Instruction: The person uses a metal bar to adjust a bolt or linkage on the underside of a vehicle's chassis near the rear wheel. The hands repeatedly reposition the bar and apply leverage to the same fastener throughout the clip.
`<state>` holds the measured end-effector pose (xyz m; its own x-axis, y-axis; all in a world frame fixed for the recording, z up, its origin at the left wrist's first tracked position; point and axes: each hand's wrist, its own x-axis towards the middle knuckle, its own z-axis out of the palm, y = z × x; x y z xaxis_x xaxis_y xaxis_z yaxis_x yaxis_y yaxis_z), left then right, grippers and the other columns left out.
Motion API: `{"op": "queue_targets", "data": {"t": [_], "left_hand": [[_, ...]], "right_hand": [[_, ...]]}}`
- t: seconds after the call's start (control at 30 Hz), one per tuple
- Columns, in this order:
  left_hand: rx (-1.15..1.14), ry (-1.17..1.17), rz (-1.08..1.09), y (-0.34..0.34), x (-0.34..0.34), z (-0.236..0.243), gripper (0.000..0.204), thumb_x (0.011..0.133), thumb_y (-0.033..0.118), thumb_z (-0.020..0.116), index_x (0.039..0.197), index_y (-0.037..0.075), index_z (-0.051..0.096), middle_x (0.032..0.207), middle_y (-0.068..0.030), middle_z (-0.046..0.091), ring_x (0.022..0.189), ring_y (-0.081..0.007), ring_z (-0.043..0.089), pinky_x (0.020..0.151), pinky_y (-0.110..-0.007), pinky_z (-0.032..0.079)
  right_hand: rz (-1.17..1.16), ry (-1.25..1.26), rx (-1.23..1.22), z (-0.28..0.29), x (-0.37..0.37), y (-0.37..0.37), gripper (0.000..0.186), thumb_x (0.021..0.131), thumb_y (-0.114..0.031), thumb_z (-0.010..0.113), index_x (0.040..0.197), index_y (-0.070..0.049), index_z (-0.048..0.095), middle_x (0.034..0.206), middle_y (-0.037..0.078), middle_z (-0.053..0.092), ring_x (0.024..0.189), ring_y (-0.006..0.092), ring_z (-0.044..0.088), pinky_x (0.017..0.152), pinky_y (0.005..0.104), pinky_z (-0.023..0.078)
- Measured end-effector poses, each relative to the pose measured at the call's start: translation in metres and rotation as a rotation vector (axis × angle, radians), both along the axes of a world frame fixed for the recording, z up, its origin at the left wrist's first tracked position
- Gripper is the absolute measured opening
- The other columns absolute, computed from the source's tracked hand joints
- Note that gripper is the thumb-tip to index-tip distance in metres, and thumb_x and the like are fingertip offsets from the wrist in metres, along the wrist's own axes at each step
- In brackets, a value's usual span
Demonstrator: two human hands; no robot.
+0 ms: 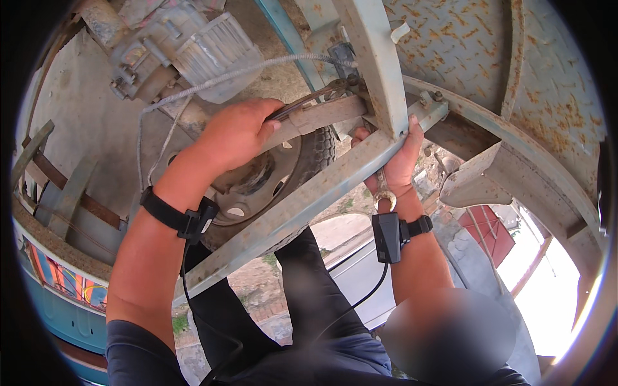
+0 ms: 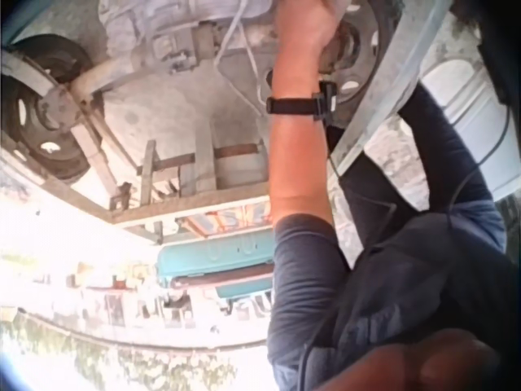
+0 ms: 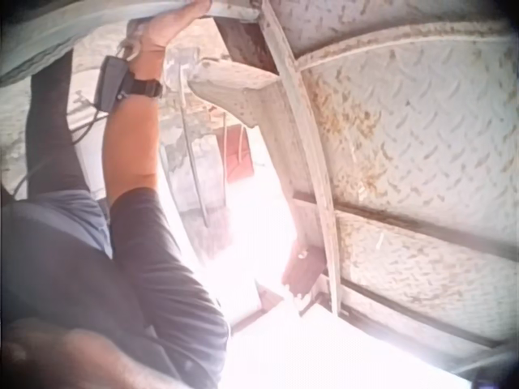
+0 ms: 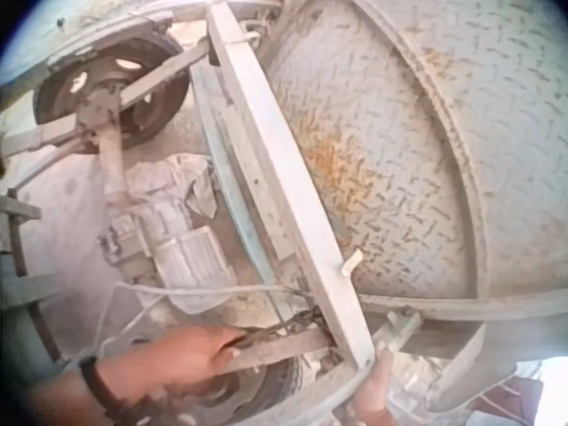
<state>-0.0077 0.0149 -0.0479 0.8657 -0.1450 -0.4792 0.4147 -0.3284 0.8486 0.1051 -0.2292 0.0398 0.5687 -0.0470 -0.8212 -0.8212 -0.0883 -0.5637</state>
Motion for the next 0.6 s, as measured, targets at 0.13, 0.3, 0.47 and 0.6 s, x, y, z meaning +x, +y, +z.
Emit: {"op": "queue_targets", "data": {"t": [0.13,0.3,0.47,0.6], "left_hand": [[-0.018,-0.028,0.03,-0.006,0.007,-0.014,0.032,0.099,0.017,0.061,0.129,0.007,0.065,0.122,-0.0184,0.068,0.111,-0.0404,0.064,0.094,-0.049,0.051],[-0.07,-0.016,0.094,-0.016,0.007,-0.045,0.034,0.098,0.016,0.065,0.131,0.006,0.066,0.123,-0.0184,0.068,0.113,-0.0392,0.064,0.096,-0.046,0.051],[-0.072,0.038,0.109,-0.022,0.016,-0.053,0.033,0.098,0.013,0.066,0.129,0.001,0.067,0.123,-0.0205,0.068,0.114,-0.0371,0.065,0.1,-0.041,0.05],[-0.024,0.006,0.103,-0.027,0.02,-0.059,0.032,0.1,0.019,0.065,0.126,0.001,0.069,0.12,-0.0214,0.069,0.113,-0.0379,0.064,0.099,-0.041,0.051]], "right_hand": [[0.062,-0.011,-0.015,0.001,0.001,-0.003,0.078,0.097,-0.072,0.035,0.129,-0.005,0.059,0.081,0.013,0.065,0.071,0.0267,0.065,0.063,0.0405,0.054],[-0.008,-0.017,-0.021,0.004,-0.002,0.008,0.076,0.097,-0.072,0.036,0.127,-0.006,0.059,0.081,0.013,0.064,0.071,0.0266,0.064,0.063,0.0404,0.054],[-0.016,-0.015,-0.007,0.004,-0.002,0.008,0.076,0.095,-0.072,0.041,0.126,-0.006,0.059,0.08,0.012,0.062,0.072,0.0252,0.064,0.065,0.0395,0.054],[-0.069,-0.024,0.004,0.0,-0.002,0.007,0.077,0.096,-0.073,0.039,0.126,-0.005,0.059,0.081,0.012,0.064,0.069,0.0251,0.065,0.057,0.0382,0.054]]}}
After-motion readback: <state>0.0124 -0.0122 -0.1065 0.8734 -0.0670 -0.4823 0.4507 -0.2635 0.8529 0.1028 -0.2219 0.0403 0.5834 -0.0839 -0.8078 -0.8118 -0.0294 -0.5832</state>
